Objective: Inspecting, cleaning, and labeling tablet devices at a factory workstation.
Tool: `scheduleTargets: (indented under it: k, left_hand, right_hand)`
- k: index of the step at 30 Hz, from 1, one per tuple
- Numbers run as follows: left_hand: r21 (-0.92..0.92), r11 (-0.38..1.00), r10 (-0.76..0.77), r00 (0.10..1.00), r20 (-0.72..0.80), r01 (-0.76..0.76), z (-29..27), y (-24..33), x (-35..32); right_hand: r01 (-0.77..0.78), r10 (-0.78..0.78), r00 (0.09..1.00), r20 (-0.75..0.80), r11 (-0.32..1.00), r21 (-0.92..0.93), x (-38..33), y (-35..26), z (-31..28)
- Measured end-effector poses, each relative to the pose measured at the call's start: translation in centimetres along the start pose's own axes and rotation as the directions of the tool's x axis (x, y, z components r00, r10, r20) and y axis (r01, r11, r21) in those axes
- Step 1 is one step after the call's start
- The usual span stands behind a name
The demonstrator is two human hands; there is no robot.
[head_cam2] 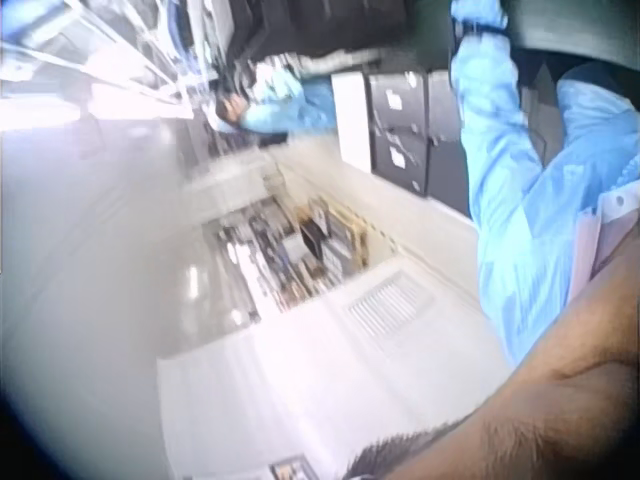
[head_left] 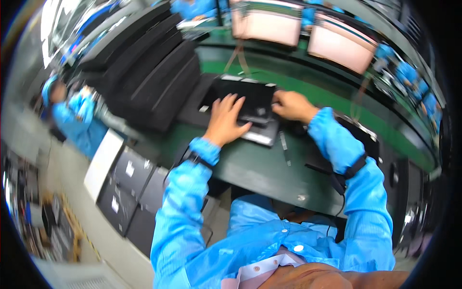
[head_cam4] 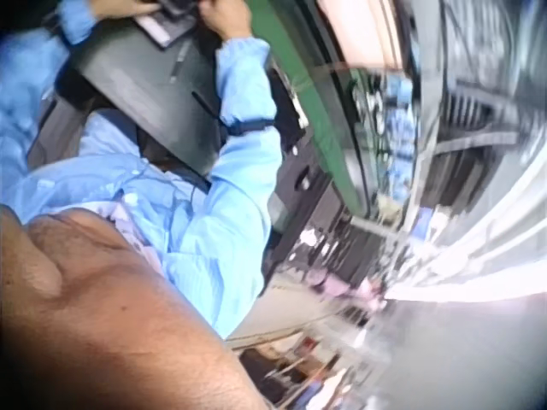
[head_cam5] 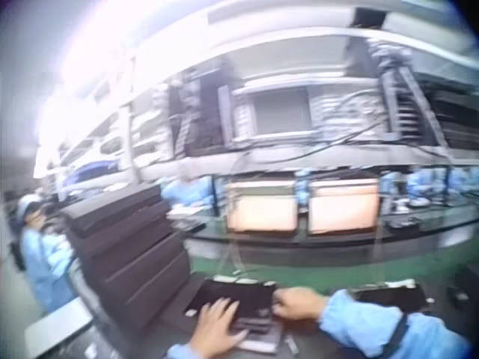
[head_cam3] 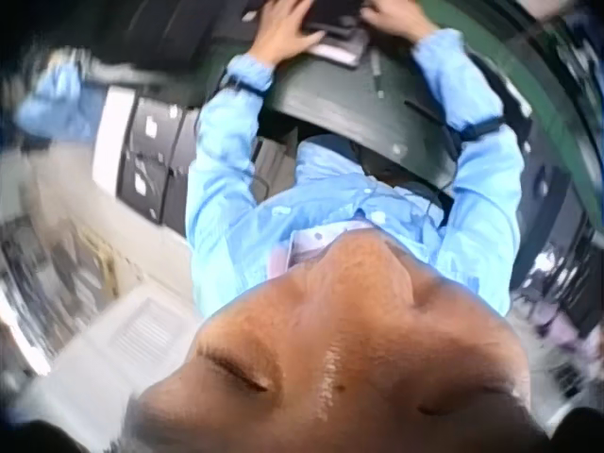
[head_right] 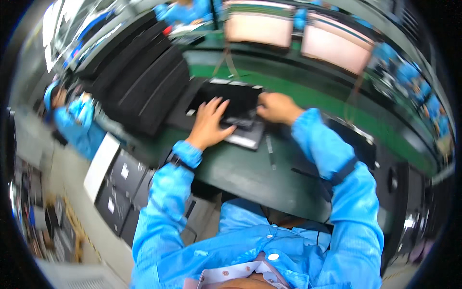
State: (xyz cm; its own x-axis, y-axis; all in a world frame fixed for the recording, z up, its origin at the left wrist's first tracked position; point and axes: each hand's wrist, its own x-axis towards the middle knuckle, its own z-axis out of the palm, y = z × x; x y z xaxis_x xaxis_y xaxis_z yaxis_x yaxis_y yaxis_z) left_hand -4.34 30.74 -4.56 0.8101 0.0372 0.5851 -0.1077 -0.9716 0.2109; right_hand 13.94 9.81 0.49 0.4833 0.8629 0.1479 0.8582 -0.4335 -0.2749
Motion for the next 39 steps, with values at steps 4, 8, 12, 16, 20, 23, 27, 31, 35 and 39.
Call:
scheduleTargets:
  k: [4, 8, 12, 16, 20, 23, 27, 31, 35, 39]
  left_hand:
    - [0.058, 0.981, 0.195, 0.898, -0.394, -0.188, 1.9, -0.5, 2.8]
    - [-0.144, 0.986, -0.03, 0.755, -0.655, -0.085, -5.4, 2.6, -2.4]
    - [-0.569, 0.648, -0.761, 0.464, -0.453, 0.507, -18.4, 8.7, -16.5]
    - [-0.891, 0.231, -0.969, 0.178, -0.173, 0.391, -22.7, 4.6, -30.9]
    - [-0.882, -0.353, -0.935, -0.081, 0.346, 0.311, -24.9, 2.7, -47.8]
    - [-0.875, -0.233, -0.972, -0.088, 0.216, 0.424, -24.7, 2.3, -54.7]
    - [-0.77, -0.143, -0.989, -0.069, 0.128, 0.622, -24.2, 2.1, -52.1]
    - [0.395, -0.131, -0.924, 0.032, -0.38, 0.909, -23.5, 1.8, -51.7]
    - [0.629, -0.276, -0.816, 0.168, -0.553, 0.727, -22.5, 5.1, -42.0]
    - [0.06, 0.563, -0.774, 0.552, -0.311, 0.824, -16.2, 6.8, -33.2]
  right_hand:
    - [-0.002, 0.018, 0.968, -0.249, 0.998, 0.062, -2.2, -4.0, -4.9]
    - [0.013, 0.001, 0.943, -0.332, 0.999, 0.042, -3.9, -3.4, -7.5]
    - [0.104, -0.14, 0.871, -0.47, 0.989, -0.102, -7.2, 1.1, -2.8]
    - [-0.021, 0.015, 0.897, -0.442, 1.0, -0.01, -9.8, 6.0, 0.0]
    - [0.004, 0.028, 0.862, -0.506, 0.998, 0.063, -8.3, 6.5, 3.4]
    - [-0.017, 0.054, 0.838, -0.543, 0.997, 0.072, -7.3, 7.8, 5.8]
    - [-0.091, 0.112, 0.848, -0.518, 0.994, 0.066, -9.0, 5.5, 3.4]
    - [-0.06, 0.053, 0.896, -0.441, 0.998, -0.003, -10.4, 4.1, 3.1]
    - [-0.101, 0.088, 0.921, -0.38, 0.995, -0.015, -10.4, 3.3, 3.7]
    - [-0.103, 0.091, 0.936, -0.339, 0.995, -0.016, -10.4, 2.9, 3.2]
